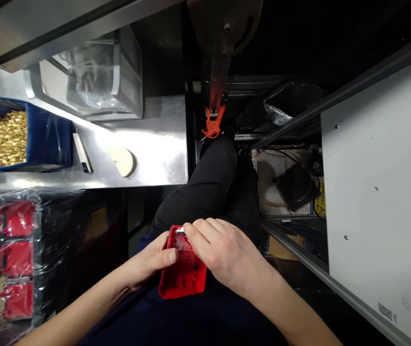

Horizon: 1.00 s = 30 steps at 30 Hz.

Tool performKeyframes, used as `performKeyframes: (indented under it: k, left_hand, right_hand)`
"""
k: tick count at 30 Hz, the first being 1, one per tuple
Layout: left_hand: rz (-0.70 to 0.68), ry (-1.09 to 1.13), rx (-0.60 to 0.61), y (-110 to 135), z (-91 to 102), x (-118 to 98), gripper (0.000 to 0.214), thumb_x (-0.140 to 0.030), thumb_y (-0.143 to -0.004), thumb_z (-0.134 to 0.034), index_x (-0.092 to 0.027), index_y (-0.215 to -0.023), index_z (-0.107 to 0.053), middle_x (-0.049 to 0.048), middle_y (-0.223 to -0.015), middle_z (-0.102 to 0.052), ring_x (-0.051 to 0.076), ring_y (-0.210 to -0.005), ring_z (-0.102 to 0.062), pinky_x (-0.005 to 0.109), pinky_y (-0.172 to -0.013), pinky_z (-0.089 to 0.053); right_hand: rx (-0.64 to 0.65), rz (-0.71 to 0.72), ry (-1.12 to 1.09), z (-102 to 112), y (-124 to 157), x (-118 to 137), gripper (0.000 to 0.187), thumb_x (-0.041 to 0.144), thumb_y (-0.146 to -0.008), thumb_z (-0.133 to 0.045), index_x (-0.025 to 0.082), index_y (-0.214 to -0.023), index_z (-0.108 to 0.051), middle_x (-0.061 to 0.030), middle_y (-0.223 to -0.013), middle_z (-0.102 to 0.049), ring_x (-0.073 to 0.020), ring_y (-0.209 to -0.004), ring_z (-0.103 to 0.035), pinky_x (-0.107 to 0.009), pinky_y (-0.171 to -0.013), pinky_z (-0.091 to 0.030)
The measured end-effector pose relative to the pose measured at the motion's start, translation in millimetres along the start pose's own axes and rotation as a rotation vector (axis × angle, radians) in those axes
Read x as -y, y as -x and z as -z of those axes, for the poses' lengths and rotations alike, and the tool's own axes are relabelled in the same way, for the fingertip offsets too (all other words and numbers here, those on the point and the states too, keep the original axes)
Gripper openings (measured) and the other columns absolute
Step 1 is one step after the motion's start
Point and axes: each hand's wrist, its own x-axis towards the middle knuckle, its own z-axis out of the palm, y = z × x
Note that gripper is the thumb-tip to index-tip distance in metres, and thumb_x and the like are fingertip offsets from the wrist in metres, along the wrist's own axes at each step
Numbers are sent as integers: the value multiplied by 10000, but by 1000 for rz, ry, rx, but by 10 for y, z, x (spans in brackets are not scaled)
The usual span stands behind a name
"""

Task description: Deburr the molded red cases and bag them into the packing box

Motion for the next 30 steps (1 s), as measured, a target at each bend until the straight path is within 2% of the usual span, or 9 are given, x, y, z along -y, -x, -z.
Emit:
performKeyframes:
  k: [6,11,14,16,19,21,23,26,30]
  left_hand:
    - [-26,-4,-15,-5,-1,5,548,-542,-801,-814,-105,-1122,-743,111,-1002,-764,235,-925,-693,280,-800,-518]
    - [-15,4,23,-21,16,4,504,-500,-798,-831,-117,-1113,-738,80,-965,-741,195,-893,-668,265,-816,-518]
    - [-7,6,33,-17,17,6,490,-491,-804,-829,-124,-1111,-729,65,-953,-719,179,-883,-649,260,-822,-512]
    - [-6,4,30,-9,11,14,502,-500,-800,-829,-120,-1109,-718,67,-956,-707,178,-873,-641,262,-810,-510]
    - [-14,-4,-2,0,-9,22,530,-509,-780,-844,-117,-1102,-691,66,-953,-686,166,-837,-621,251,-770,-495]
    - [-32,-2,2,2,-33,15,568,-529,-764,-854,-128,-1122,-670,60,-956,-670,170,-846,-614,262,-779,-490]
    - [-58,4,22,-2,-62,1,621,-552,-741,-865,-142,-1155,-649,56,-971,-658,183,-883,-615,288,-825,-489]
    - [-85,-19,17,-11,-92,-10,714,-571,-692,-891,-157,-1200,-608,66,-1023,-648,217,-960,-617,326,-878,-483]
    - [-94,-76,-41,-20,-84,15,905,-592,-608,-924,-193,-1315,-524,95,-1148,-633,269,-1059,-616,376,-932,-483]
  right_hand:
    - [-4,61,102,19,-34,12,324,127,-1023,-506,65,-1326,-603,-131,-1107,-739,-234,-1013,-702,-397,-891,-621]
    - [-20,130,191,15,-59,6,329,86,-985,-561,23,-1302,-623,-119,-1025,-744,-227,-866,-701,-387,-746,-616]
    - [-75,159,138,35,-50,-20,319,80,-975,-574,16,-1282,-631,-122,-1016,-751,-223,-840,-700,-377,-721,-605]
    - [-212,51,-23,67,-26,-27,294,90,-977,-581,51,-1261,-646,-112,-1050,-754,-201,-895,-710,-339,-784,-606]
    - [-373,-342,-293,121,22,24,238,156,-978,-615,172,-1201,-696,-25,-973,-746,-114,-814,-695,-220,-765,-587]
    - [-315,-559,-411,136,50,109,193,216,-961,-646,240,-1132,-734,31,-850,-727,-73,-662,-651,-169,-643,-557]
    - [-207,-679,-503,122,66,222,172,251,-936,-665,264,-1079,-760,52,-772,-720,-61,-572,-622,-156,-561,-531]
    - [-106,-775,-596,57,55,381,192,280,-921,-655,274,-1067,-779,52,-723,-724,-67,-524,-616,-165,-522,-518]
    - [-69,-868,-727,-33,11,491,232,327,-934,-625,288,-1106,-775,38,-774,-761,-94,-576,-682,-182,-537,-543]
